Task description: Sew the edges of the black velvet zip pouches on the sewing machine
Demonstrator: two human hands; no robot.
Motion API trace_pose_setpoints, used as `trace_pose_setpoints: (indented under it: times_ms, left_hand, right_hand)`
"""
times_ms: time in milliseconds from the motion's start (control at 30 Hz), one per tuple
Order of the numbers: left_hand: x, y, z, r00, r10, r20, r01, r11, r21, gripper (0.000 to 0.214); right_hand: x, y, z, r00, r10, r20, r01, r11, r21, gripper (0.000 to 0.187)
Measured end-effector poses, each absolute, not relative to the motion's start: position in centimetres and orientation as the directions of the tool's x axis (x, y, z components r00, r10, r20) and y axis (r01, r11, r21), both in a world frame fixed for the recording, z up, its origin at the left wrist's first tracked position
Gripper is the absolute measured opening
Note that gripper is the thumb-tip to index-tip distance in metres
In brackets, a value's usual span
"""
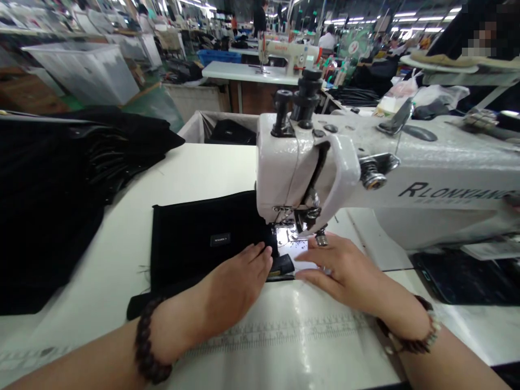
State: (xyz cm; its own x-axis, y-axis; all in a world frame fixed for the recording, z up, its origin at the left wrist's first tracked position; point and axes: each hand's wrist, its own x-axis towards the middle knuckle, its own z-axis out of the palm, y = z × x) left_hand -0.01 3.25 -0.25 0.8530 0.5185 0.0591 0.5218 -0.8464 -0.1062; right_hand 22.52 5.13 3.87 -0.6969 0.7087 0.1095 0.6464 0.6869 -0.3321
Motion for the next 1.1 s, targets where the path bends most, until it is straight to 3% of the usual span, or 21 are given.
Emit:
trace_pose_setpoints:
  times_ms: [67, 167, 267, 467, 667, 1100]
  left_hand:
    - [0.0, 3.3, -0.4, 0.864, 0.497, 0.075, 0.502, -0.841, -0.204, 0.038]
    - [0.0, 3.8, -0.4, 0.861, 0.504, 0.067, 0.505, -0.834, -0.224, 0.037]
    - [0.1, 4.4, -0.5, 0.865, 0.498, 0.064, 0.498, -0.837, -0.226, 0.037]
    - [0.5, 5.5, -0.4, 0.849, 0.528, -0.001, 0.517, -0.830, -0.209, 0.038]
    - [0.6, 6.8, -0.7, 0.805, 0.593, -0.027, 0.583, -0.799, -0.148, 0.042]
    - [0.4, 7.9, -0.7, 0.796, 0.605, 0.018, 0.606, -0.796, -0.014, 0.037]
  right_hand:
    - [21.3, 4.8, 2.9, -0.715, 0.684, 0.145, 0.647, 0.726, -0.233, 0.027]
    - [19.9, 4.8, 1.7, -0.748, 0.661, 0.064, 0.653, 0.750, -0.107, 0.026]
    - [19.4, 5.1, 1.3, -0.723, 0.686, 0.087, 0.686, 0.727, -0.037, 0.024]
    - [19.3, 5.7, 1.3, -0.659, 0.741, 0.130, 0.744, 0.667, -0.032, 0.018]
    - [19.1, 5.9, 0.4, -0.613, 0.757, 0.228, 0.782, 0.621, 0.041, 0.027]
    - [19.2, 6.3, -0.2, -0.589, 0.789, 0.174, 0.807, 0.585, 0.080, 0.028]
